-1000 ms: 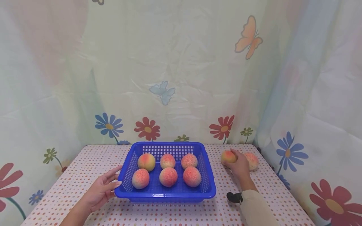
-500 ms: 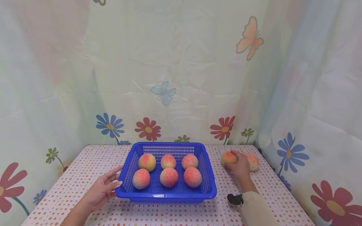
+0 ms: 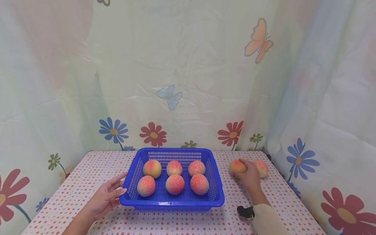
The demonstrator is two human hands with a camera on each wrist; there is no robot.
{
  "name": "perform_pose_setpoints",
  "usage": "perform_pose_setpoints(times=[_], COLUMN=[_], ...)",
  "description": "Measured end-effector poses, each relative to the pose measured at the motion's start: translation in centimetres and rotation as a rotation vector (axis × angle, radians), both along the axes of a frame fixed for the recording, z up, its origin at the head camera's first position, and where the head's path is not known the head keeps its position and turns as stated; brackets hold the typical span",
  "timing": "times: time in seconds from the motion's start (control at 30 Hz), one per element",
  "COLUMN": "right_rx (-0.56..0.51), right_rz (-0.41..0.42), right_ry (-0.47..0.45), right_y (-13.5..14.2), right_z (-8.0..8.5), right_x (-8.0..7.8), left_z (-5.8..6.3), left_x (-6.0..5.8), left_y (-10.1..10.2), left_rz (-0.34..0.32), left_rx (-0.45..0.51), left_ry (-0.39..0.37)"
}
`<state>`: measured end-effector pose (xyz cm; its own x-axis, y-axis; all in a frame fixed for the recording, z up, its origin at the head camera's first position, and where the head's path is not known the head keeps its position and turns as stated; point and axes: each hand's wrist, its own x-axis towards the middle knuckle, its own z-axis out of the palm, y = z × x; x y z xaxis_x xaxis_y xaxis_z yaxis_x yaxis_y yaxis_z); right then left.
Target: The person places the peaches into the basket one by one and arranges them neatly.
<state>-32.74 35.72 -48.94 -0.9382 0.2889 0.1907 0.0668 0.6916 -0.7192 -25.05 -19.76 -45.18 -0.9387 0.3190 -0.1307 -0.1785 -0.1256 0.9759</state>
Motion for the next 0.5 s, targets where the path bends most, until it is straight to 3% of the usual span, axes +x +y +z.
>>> perform_pose_setpoints(times=[0.27, 0.5], right_rx=[0.019, 0.051], right_rz=[-0.016, 0.034], right_ry=[-0.04, 0.001], right_y=[-0.5, -1.1], right_z=[-0.2, 0.3], right_x=[0.8, 1.6], left_z=[-0.1, -0.1], left_x=[0.0, 0.0], left_y=[0.0, 0.0], left_rz=[-0.009, -0.009], left_rx=[0.0, 0.004], left_ry=[0.001, 0.004])
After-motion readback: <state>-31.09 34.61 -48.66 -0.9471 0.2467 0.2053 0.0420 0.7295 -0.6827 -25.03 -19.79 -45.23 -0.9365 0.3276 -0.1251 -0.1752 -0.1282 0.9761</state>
